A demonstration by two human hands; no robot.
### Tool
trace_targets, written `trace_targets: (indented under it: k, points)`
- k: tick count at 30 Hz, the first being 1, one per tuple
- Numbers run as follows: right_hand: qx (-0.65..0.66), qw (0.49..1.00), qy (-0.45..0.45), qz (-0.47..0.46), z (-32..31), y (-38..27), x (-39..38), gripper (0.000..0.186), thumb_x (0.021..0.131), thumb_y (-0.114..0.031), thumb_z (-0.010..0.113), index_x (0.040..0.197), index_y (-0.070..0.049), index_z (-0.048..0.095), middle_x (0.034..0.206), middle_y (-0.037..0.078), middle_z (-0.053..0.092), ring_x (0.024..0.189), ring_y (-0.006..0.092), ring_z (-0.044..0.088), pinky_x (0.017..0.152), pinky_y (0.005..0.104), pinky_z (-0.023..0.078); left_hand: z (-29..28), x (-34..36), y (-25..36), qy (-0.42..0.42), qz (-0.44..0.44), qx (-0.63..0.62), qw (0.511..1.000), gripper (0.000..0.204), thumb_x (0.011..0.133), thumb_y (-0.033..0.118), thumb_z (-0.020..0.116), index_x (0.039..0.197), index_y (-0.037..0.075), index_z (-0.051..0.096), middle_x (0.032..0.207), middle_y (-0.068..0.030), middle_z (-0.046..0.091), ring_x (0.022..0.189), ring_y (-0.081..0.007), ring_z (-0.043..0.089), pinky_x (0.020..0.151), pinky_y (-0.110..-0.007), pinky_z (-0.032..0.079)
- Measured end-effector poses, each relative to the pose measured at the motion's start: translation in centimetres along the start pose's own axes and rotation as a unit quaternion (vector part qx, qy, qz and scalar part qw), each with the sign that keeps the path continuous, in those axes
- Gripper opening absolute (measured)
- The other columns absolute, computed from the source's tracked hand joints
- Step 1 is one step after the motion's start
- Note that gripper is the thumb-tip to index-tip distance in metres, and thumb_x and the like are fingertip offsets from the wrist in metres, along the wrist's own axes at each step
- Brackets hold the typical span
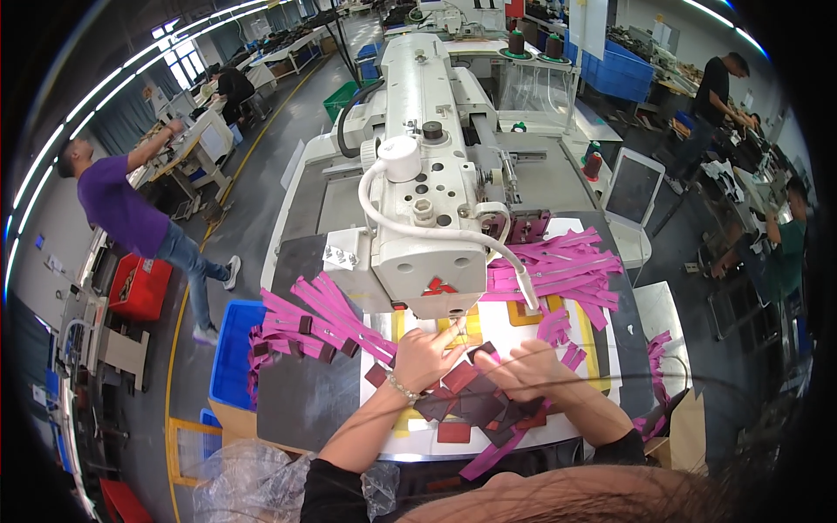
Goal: Sewing small leather pieces together using an industrial sewing machine in a workshop.
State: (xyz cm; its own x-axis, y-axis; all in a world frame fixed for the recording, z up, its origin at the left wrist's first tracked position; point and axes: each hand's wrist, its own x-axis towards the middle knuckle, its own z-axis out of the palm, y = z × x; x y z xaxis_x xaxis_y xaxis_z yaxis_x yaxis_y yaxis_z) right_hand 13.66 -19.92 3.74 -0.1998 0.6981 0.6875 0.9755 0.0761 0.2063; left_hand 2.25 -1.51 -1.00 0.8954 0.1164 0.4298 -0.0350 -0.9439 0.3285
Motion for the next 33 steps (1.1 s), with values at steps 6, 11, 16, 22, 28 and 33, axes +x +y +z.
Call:
trace_targets:
  k: [6, 11, 16, 22, 28, 33]
  points:
    - [0.092, 0.990, 0.026, -0.100, -0.5, -1.9, 0.9, 0.032, 0.072, -0.013, 0.062, 0.104, -0.006, 0.064, 0.065, -0.006, 0.043, 0.053, 0.0051, 0.043, 0.049, 0.0214, 0.031, -2.2, -1.1, -0.1, 0.005, -0.010, -0.314, 0.950, 0.043, 0.080, 0.014, 0.065, 0.122, 0.005, 0.059, 0.067, -0.0027, 0.065, 0.059, -0.0102, 0.059, 0.062, -0.026, 0.047]
    - [0.273, 0.960, -0.043, 0.040, 2.4, -2.9, 0.5, 0.037, 0.074, -0.011, 0.066, 0.110, -0.008, 0.063, 0.086, 0.000, 0.065, 0.064, 0.0108, 0.060, 0.058, 0.0238, 0.048, -4.4, -1.1, -1.4, -0.074, -0.177, -0.614, 0.766, 0.043, 0.087, 0.011, 0.054, 0.129, 0.001, 0.051, 0.086, -0.0053, 0.067, 0.071, -0.0078, 0.061, 0.066, -0.022, 0.049]
    - [0.564, 0.771, -0.174, 0.240, 2.5, -3.2, 0.7, 0.043, 0.081, -0.004, 0.061, 0.124, -0.011, 0.058, 0.089, 0.008, 0.069, 0.076, 0.0183, 0.066, 0.071, 0.0294, 0.052, -5.0, -0.7, -1.7, -0.092, -0.211, -0.587, 0.776, 0.044, 0.086, -0.001, 0.056, 0.129, 0.002, 0.051, 0.082, -0.0049, 0.066, 0.064, -0.0068, 0.060, 0.061, -0.022, 0.052]
    - [0.657, 0.673, -0.178, 0.290, 3.1, -3.0, 0.3, 0.043, 0.084, 0.001, 0.054, 0.126, -0.008, 0.056, 0.087, 0.009, 0.067, 0.076, 0.0168, 0.064, 0.070, 0.0276, 0.050, -5.1, -0.7, -1.9, -0.092, -0.233, -0.593, 0.765, 0.041, 0.086, 0.000, 0.056, 0.127, 0.001, 0.052, 0.078, -0.0035, 0.066, 0.063, -0.0061, 0.061, 0.061, -0.021, 0.052]
    - [0.637, 0.700, -0.165, 0.276, 4.0, -2.8, -0.5, 0.040, 0.086, 0.000, 0.054, 0.125, -0.007, 0.056, 0.081, 0.010, 0.065, 0.070, 0.0174, 0.061, 0.065, 0.0283, 0.048, -4.8, -0.5, -1.8, -0.098, -0.239, -0.618, 0.743, 0.041, 0.086, 0.001, 0.058, 0.127, 0.001, 0.051, 0.076, -0.0017, 0.065, 0.062, -0.0063, 0.061, 0.059, -0.021, 0.051]
    - [0.644, 0.673, -0.176, 0.320, 3.8, -3.1, -0.5, 0.032, 0.085, -0.002, 0.059, 0.117, -0.005, 0.060, 0.084, 0.007, 0.065, 0.073, 0.0126, 0.060, 0.067, 0.0260, 0.048, -4.2, -0.7, -1.8, -0.068, -0.200, -0.570, 0.794, 0.042, 0.081, 0.002, 0.067, 0.120, -0.002, 0.054, 0.072, -0.0009, 0.064, 0.062, -0.0041, 0.058, 0.055, -0.018, 0.045]
